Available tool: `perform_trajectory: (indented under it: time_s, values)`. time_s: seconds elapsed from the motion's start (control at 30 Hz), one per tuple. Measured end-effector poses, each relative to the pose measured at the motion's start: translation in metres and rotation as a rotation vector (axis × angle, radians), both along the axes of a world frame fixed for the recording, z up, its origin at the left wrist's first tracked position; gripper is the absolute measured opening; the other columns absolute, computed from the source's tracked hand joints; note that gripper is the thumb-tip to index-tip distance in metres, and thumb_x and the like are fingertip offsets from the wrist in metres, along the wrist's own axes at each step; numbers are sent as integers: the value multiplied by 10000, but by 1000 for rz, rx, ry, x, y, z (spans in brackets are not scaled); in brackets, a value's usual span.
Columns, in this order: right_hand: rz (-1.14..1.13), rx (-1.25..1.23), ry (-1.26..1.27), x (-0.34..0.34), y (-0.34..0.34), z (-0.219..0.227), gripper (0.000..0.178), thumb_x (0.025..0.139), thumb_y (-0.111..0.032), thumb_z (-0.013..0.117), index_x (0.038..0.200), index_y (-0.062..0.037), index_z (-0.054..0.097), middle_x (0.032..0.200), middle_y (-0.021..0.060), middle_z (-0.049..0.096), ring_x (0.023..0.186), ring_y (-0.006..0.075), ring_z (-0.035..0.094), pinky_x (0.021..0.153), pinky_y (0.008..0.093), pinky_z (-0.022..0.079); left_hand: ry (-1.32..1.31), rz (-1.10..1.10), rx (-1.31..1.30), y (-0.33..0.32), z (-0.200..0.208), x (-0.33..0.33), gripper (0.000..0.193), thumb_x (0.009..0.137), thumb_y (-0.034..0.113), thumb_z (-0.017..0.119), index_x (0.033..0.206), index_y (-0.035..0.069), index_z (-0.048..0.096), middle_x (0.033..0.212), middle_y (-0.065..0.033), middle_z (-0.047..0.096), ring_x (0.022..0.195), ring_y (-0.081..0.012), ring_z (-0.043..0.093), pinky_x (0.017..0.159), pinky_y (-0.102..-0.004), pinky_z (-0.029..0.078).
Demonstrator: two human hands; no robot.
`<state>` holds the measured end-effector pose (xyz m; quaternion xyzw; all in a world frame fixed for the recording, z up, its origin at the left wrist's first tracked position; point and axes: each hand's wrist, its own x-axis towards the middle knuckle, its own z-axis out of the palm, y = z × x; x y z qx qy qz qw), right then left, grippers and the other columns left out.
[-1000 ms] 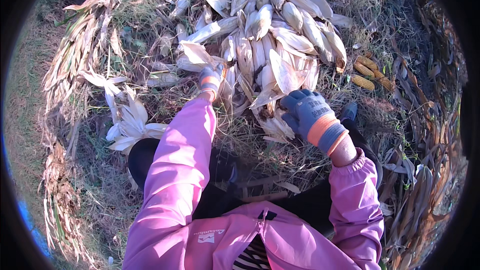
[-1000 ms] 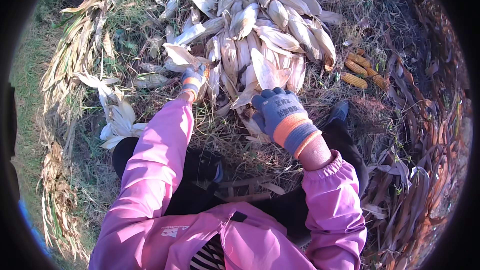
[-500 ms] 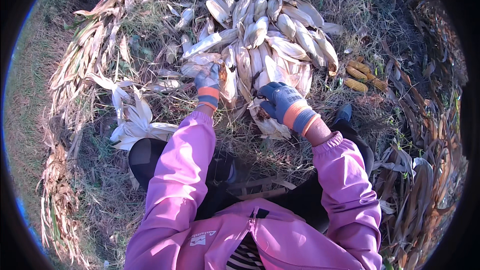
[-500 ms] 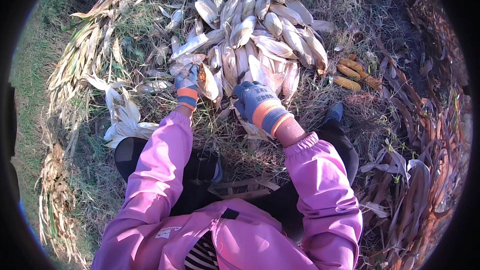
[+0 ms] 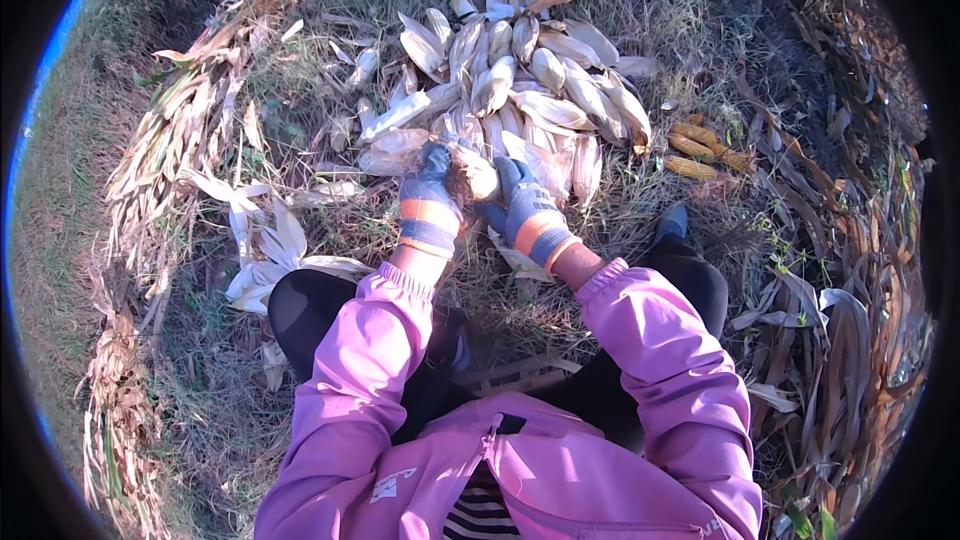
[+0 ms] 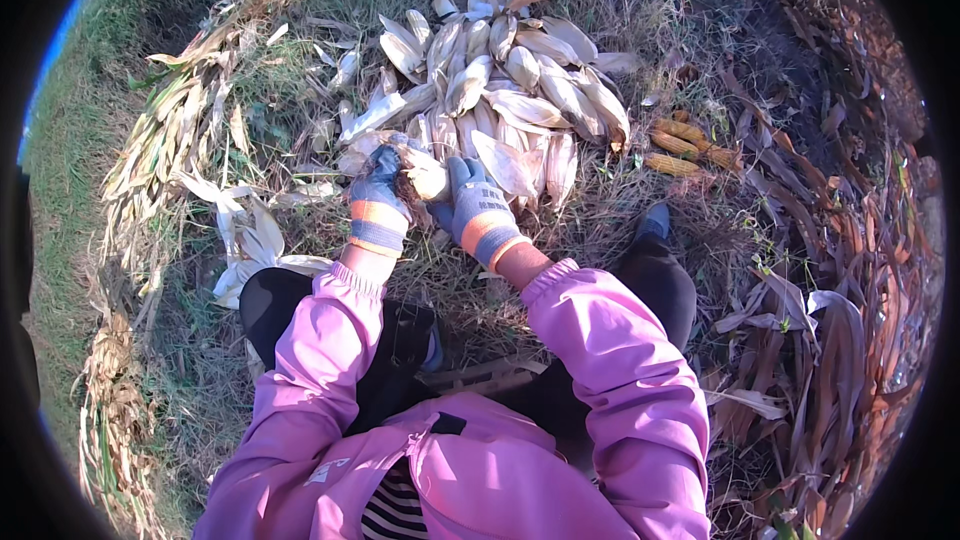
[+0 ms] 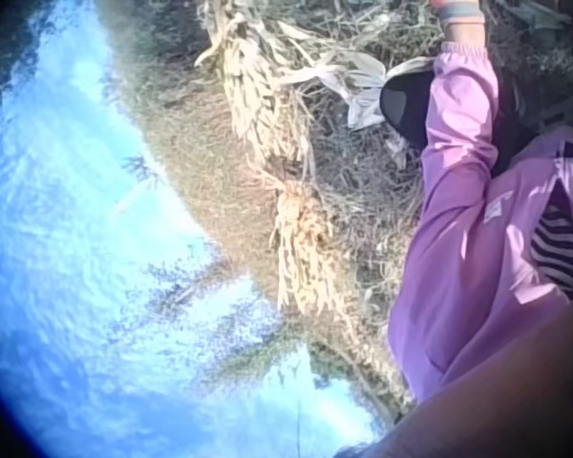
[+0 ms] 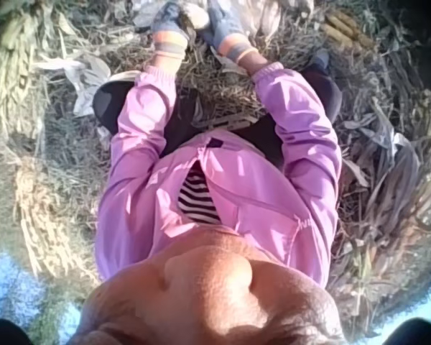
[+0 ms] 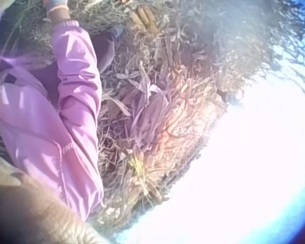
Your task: The person sits on the ground and repeatedly shucks corn cobs by hand, removing the husks and placing the shucked cobs to the side. The task continues with multiple cobs handled one at a time.
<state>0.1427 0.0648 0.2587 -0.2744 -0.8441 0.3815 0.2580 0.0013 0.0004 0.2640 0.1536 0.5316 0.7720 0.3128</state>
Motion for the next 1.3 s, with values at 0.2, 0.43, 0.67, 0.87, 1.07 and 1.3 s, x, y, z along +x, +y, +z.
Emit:
perform_trajectory:
  time_s: [0.2,0.43,0.67,0.87,1.07,1.3]
  values:
    - [-17,22,215,1,0,10,711,651,-213,782,1230,-28,414,1161,202,487,1065,390,509,904,415,430,-386,-40,95,1,10,13,347,928,282,526,1174,39,551,1055,-92,631,948,-236,618,841,-407,516]
    - [-11,94,328,9,6,32,619,649,-185,771,1179,-32,490,1128,162,541,1061,338,522,909,403,418,-580,-146,136,-4,8,8,334,943,321,452,1092,46,568,1067,-159,620,954,-306,601,873,-462,471]
    - [-103,-53,398,-3,7,16,536,719,-138,720,1187,-44,475,1058,134,578,972,232,571,843,336,458,-853,-358,214,-3,-15,3,337,910,288,498,1021,-26,548,953,-162,629,867,-284,604,866,-405,465]
    - [-151,-377,543,-10,12,5,473,725,-164,709,1116,-15,488,930,128,608,831,210,604,728,335,486,-956,-697,490,-4,-26,5,462,918,291,454,1200,-75,471,1250,-230,504,1143,-341,504,1030,-464,366]
    - [-188,-806,725,-9,33,4,332,809,-50,654,1097,-5,496,925,35,600,803,117,567,710,250,478,-874,-582,565,-17,-26,17,287,937,219,433,1101,-3,514,1204,-195,522,1149,-351,502,1015,-554,373]
    - [-272,-863,765,-5,45,16,311,817,-99,653,1067,21,511,914,54,598,778,127,552,684,268,466,-827,-511,429,-34,-29,19,261,923,191,491,1113,20,541,1075,-146,593,983,-295,589,902,-459,485]
